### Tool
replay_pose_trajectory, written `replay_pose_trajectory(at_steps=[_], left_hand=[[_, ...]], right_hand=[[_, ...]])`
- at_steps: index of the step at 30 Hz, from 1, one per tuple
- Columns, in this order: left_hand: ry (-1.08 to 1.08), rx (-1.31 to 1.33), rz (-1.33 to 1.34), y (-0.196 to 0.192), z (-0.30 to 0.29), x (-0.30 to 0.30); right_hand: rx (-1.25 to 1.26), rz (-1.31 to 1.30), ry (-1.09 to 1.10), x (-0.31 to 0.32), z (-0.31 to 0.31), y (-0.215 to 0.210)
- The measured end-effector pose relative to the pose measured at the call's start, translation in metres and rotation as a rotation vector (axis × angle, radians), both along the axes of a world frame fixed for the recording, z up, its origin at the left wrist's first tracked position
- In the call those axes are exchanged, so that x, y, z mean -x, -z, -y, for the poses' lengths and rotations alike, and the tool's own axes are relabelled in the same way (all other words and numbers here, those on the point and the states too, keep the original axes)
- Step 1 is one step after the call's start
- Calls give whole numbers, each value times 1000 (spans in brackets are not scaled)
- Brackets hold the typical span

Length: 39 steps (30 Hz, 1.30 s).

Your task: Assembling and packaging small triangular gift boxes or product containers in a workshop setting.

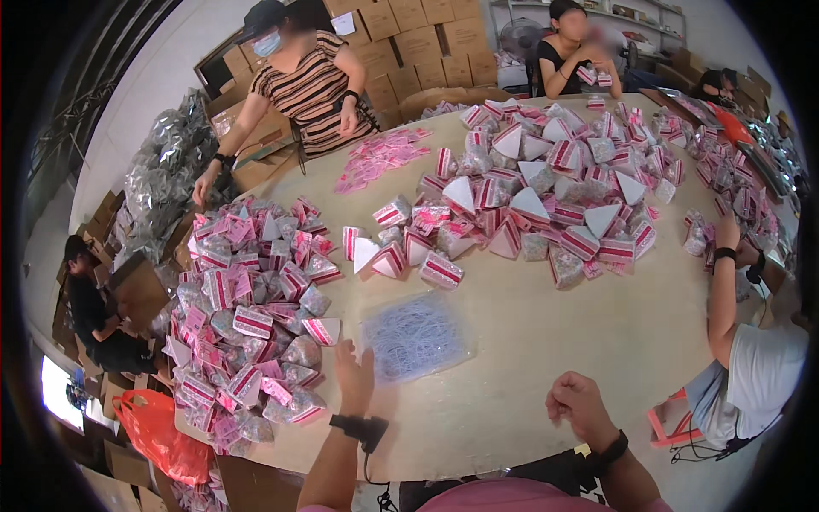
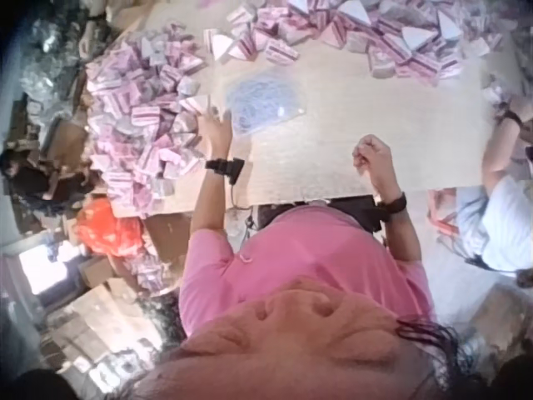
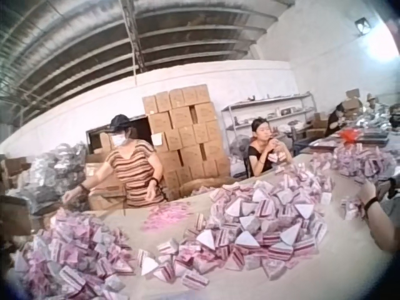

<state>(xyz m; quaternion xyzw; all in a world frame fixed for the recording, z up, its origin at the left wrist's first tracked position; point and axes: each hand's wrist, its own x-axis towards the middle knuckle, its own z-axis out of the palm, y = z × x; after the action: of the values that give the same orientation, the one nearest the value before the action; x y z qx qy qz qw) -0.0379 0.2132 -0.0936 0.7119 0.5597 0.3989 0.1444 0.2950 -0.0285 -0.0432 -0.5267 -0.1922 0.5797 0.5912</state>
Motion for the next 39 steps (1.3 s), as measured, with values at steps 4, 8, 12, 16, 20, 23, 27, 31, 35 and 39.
replay_pose_trajectory(at_steps=[4, 8, 12, 16, 20, 23, 27, 31, 35, 39], left_hand=[[-28, 101, -30, 11, -3, 1], [61, 27, -41, -8, -37, -5], [108, 283, 103, -51, -54, -32], [136, 263, -10, -27, -80, -25], [177, 339, 82, -43, -119, -36], [228, 394, 88, -67, -164, -36], [287, 582, 72, -87, -219, -38], [331, 664, -127, -79, -254, -41], [283, 535, -90, -31, -292, -25], [417, 587, -10, -25, -293, -51]], right_hand=[[37, 41, 32, -1, -2, 10], [52, 452, 104, -1, 2, 39], [-51, 1030, 70, 2, 5, 59], [-169, 1300, -25, 11, -4, 53], [-148, 1363, -46, 12, -8, 58], [-169, 1371, -37, 12, -10, 56], [-184, 1364, 6, 15, -14, 55], [-102, 1400, -127, 13, -9, 38], [-251, 1616, -190, 9, -14, 46], [-168, 1414, -154, 10, -7, 65]])
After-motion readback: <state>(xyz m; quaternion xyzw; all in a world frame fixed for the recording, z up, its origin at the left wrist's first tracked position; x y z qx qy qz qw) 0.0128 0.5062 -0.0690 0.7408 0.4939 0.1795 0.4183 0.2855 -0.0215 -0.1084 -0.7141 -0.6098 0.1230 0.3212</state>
